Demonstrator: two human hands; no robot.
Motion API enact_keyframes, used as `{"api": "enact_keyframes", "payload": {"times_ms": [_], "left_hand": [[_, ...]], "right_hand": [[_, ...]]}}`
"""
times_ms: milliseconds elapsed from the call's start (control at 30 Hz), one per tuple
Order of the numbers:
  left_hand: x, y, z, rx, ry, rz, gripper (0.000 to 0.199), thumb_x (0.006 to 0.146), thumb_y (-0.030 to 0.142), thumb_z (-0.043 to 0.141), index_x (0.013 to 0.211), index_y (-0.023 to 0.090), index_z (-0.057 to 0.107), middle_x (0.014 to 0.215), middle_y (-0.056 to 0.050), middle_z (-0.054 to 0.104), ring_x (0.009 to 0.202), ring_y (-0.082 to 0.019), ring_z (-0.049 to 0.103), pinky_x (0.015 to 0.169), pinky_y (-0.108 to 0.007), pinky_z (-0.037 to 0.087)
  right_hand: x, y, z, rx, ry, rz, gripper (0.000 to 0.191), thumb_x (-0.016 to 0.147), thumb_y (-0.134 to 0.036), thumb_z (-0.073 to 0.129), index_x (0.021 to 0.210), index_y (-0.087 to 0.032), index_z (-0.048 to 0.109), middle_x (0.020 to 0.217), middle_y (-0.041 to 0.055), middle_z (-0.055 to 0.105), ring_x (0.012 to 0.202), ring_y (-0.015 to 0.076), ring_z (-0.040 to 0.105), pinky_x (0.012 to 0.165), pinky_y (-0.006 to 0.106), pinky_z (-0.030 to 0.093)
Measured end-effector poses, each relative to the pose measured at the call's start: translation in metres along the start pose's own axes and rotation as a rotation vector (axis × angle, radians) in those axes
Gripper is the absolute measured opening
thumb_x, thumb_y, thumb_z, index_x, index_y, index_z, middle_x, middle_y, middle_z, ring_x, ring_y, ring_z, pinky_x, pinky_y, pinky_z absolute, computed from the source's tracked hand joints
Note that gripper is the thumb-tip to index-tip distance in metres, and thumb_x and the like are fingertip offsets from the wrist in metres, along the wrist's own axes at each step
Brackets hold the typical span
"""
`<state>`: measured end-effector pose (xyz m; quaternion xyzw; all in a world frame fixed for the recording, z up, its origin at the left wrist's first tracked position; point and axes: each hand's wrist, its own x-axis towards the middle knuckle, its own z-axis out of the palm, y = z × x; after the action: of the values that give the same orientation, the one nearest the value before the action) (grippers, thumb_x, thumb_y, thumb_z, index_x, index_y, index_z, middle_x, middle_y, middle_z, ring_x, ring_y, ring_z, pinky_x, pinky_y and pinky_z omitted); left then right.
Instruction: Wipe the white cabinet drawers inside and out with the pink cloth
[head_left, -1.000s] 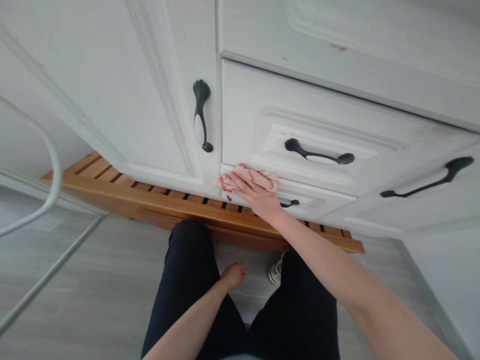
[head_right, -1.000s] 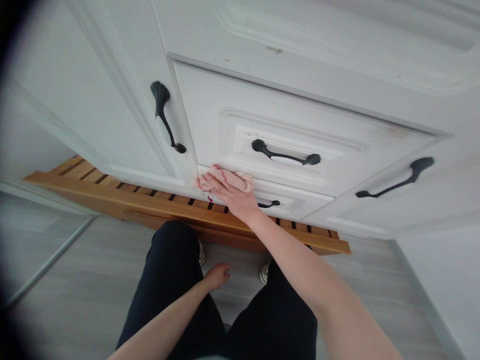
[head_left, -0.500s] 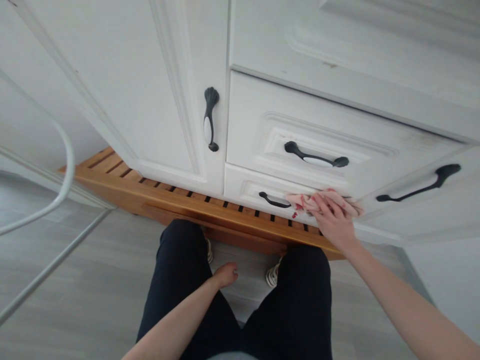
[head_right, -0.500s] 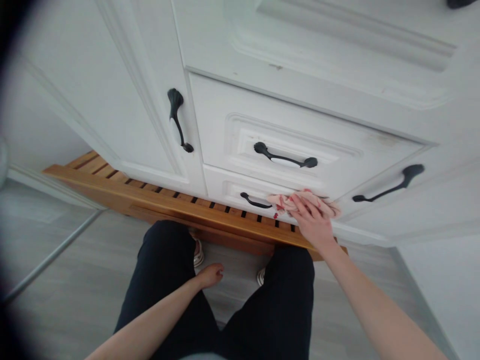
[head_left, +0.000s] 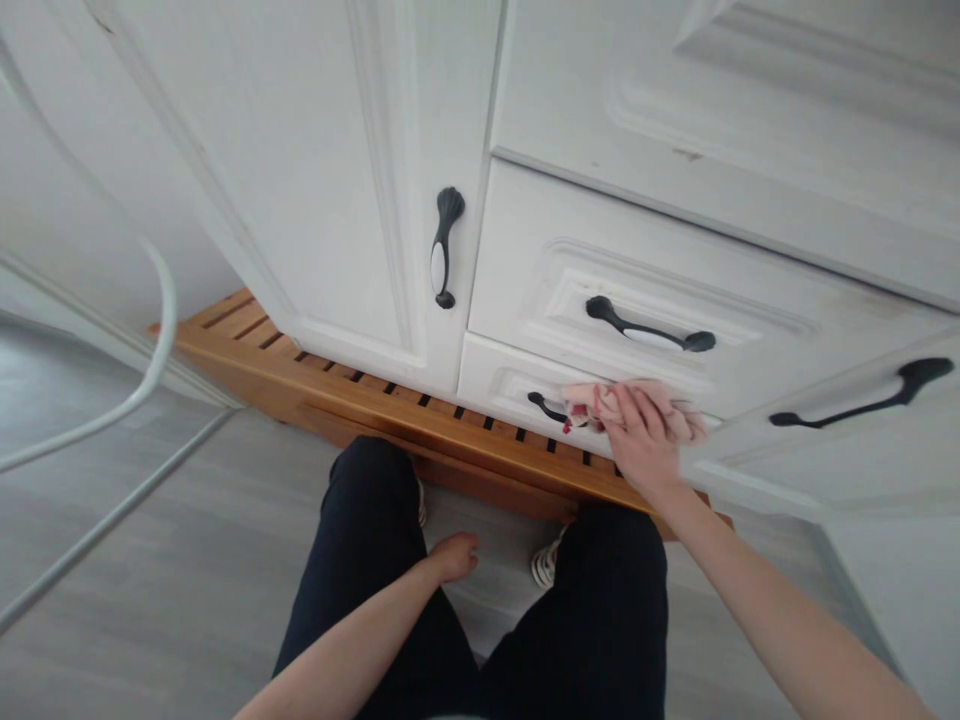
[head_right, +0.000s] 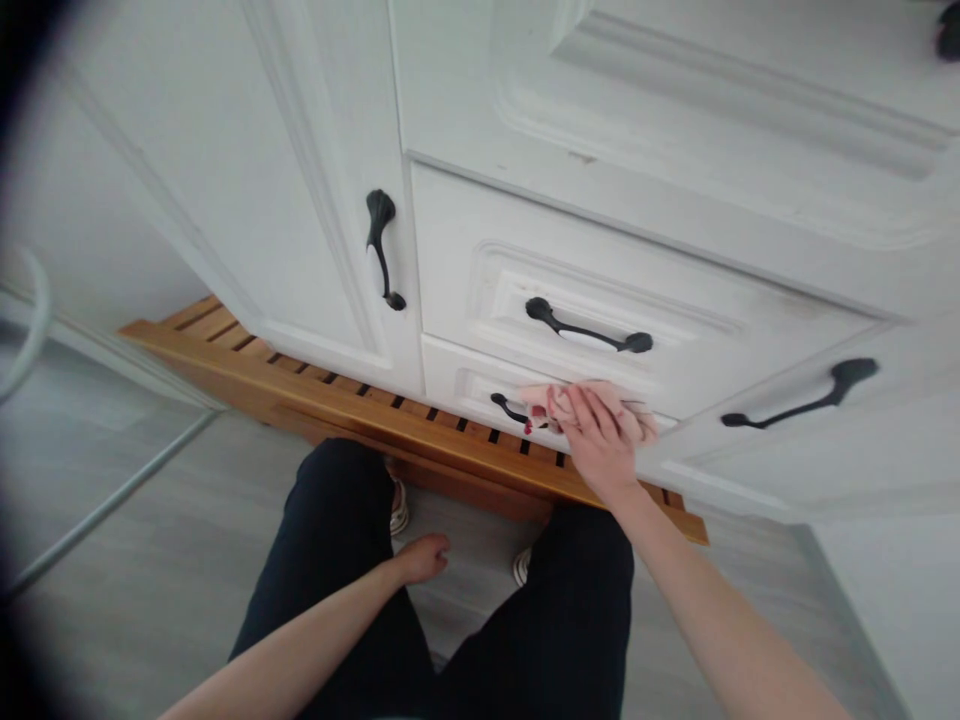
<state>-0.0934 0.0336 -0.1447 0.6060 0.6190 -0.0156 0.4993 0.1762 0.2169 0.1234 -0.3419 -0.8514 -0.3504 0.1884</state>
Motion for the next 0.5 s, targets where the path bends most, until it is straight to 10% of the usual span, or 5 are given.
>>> {"api": "enact_keyframes", "payload": {"times_ms": [333, 500], "left_hand": [[0.006, -0.001, -0.001, 0.04, -0.022, -0.031, 0.027, 0.095, 0.039, 0.062, 0.114, 0.02, 0.064, 0.12, -0.007, 0.066, 0.111, -0.022, 0.062, 0.1, -0.046, 0.049], [-0.002, -0.001, -0.005, 0.042, -0.01, -0.02, 0.028, 0.096, 0.038, 0.06, 0.116, 0.019, 0.063, 0.122, -0.007, 0.065, 0.111, -0.022, 0.062, 0.1, -0.045, 0.049]], "right_hand": [[0.148, -0.122, 0.023, 0.636, -0.179, -0.168, 0.062, 0.102, -0.013, 0.029, 0.161, -0.012, 0.012, 0.167, 0.0076, 0.019, 0.155, 0.0141, 0.013, 0.129, 0.034, 0.01], [0.173, -0.173, 0.05, 1.221, -0.396, -0.094, 0.067, 0.091, 0.001, 0.019, 0.158, -0.006, 0.019, 0.166, 0.0136, 0.023, 0.154, 0.02, 0.018, 0.127, 0.043, 0.013]]}}
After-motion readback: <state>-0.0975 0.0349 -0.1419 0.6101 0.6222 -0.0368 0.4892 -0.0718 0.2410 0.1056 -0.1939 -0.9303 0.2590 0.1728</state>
